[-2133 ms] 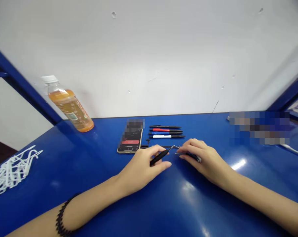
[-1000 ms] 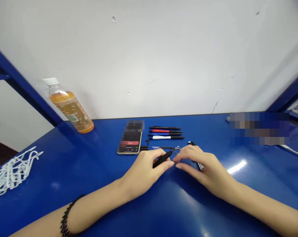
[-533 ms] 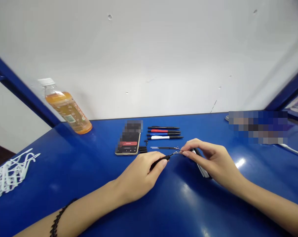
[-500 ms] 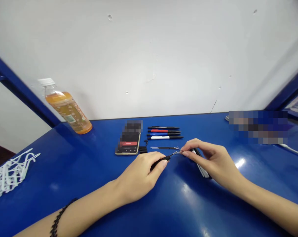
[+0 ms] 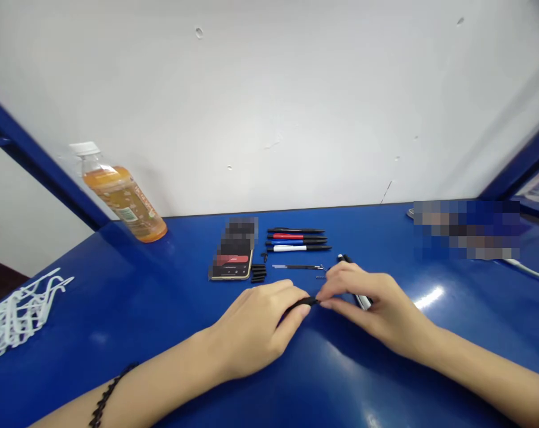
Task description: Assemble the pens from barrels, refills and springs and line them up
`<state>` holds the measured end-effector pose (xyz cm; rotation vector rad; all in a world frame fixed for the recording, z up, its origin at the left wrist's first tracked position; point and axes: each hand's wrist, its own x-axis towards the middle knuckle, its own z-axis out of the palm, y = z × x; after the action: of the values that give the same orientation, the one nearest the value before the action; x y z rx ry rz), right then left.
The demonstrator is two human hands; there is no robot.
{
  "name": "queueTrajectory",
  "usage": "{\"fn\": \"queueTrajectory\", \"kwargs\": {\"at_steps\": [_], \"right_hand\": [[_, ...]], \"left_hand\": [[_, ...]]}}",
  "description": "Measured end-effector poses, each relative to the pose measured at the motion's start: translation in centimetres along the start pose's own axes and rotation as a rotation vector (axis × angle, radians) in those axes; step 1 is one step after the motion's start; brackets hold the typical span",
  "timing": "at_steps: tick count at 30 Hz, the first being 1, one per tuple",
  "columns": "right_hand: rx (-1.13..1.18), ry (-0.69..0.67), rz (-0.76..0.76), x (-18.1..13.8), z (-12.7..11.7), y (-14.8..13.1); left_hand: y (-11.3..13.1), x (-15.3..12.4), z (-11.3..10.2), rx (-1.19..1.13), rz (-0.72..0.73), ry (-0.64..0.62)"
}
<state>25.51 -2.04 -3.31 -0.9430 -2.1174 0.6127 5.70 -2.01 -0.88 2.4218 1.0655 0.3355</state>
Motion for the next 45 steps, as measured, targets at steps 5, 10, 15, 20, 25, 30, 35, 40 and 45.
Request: {"fn": "queueTrajectory", "kwargs": {"at_steps": [5,10,15,20,25,30,35,40,45], "right_hand": [[-0.161,-0.017,0.025,0.2,-0.9,-0.1],[-0.686,-0.056,0.023,0.4,-2.8,1.1],[-0.836,-0.177,0.055,0.1,-2.6,1.8],[-0.601,-0.164,0.146,0.2,-2.9,1.3],[-0.127,-0.105,0.321,0.4,-3.0,0.7],[0.212,-0.102,0.367,0.4,-2.1,0.7],[0.407,-0.026,0.389,0.6,-1.7,0.4],[0.464,-0.019,0.404,0.4,-1.4,0.1],[0.554,-0.023,0.401,0.1,-0.4,0.2]], "left_hand": [[-0.1,-0.2,0.2,-0.025,0.025,0.046],[-0.3,-0.2,-0.1,-0.053,-0.010,0.085],[-0.6,0.0,-0.1,-0.038,-0.030,0.060],[-0.9,0.0,-0.1,-0.008,-0.021,0.050],[-1.3,0.3,-0.2,-0.066,0.017,0.067],[-1.4,0.4,0.1,-0.238,-0.056,0.128],[-1.2,0.4,0.1,-0.255,-0.062,0.194],[-1.1,0.4,0.0,-0.252,-0.027,0.215],[-0.9,0.2,0.0,-0.232,-0.019,0.226]]}}
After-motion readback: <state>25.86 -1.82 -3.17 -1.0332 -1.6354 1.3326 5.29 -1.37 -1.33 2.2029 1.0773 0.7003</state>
